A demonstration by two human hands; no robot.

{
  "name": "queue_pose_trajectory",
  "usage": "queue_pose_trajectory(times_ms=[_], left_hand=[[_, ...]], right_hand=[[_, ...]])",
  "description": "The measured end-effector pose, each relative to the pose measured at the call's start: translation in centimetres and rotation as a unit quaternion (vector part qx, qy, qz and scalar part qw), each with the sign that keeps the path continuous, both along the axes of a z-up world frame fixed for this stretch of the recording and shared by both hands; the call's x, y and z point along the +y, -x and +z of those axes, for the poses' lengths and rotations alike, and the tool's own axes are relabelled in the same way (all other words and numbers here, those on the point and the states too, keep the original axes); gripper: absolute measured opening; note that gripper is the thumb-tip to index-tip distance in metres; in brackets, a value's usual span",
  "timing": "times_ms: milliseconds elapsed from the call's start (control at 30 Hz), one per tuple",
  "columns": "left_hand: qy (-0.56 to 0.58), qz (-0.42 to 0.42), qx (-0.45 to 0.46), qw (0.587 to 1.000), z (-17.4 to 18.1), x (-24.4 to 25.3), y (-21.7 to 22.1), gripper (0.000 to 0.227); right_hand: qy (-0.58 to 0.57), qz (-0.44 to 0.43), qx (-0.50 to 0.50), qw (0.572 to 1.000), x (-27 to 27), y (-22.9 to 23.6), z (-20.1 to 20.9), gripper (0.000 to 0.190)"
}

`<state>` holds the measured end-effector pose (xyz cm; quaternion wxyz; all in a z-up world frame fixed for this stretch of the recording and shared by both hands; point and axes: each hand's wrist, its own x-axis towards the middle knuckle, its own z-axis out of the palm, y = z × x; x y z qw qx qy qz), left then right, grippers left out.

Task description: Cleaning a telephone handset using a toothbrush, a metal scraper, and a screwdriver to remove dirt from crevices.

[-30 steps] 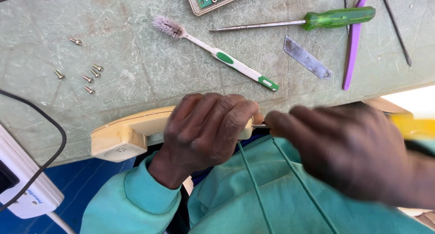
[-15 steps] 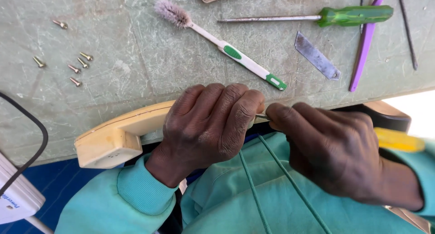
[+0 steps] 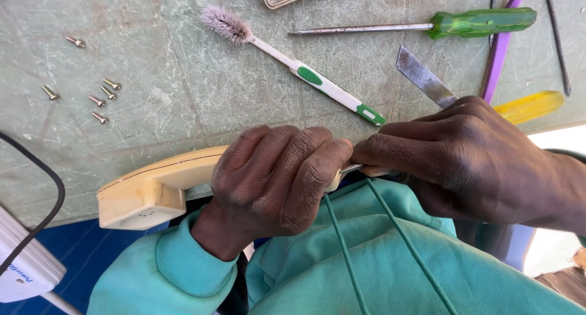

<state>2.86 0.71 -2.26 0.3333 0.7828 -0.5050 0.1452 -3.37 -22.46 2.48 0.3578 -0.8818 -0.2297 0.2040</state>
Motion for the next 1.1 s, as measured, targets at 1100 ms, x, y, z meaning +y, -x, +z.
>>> queue_pose_trajectory(times_ms=[1100], left_hand=[[0.265,-0.12,0.416,0.862,4.1,1.1,6.4,0.067]], right_hand=[[-0.097,-0.348,0.013,0.932,4.9,10.2,6.4,0.029]])
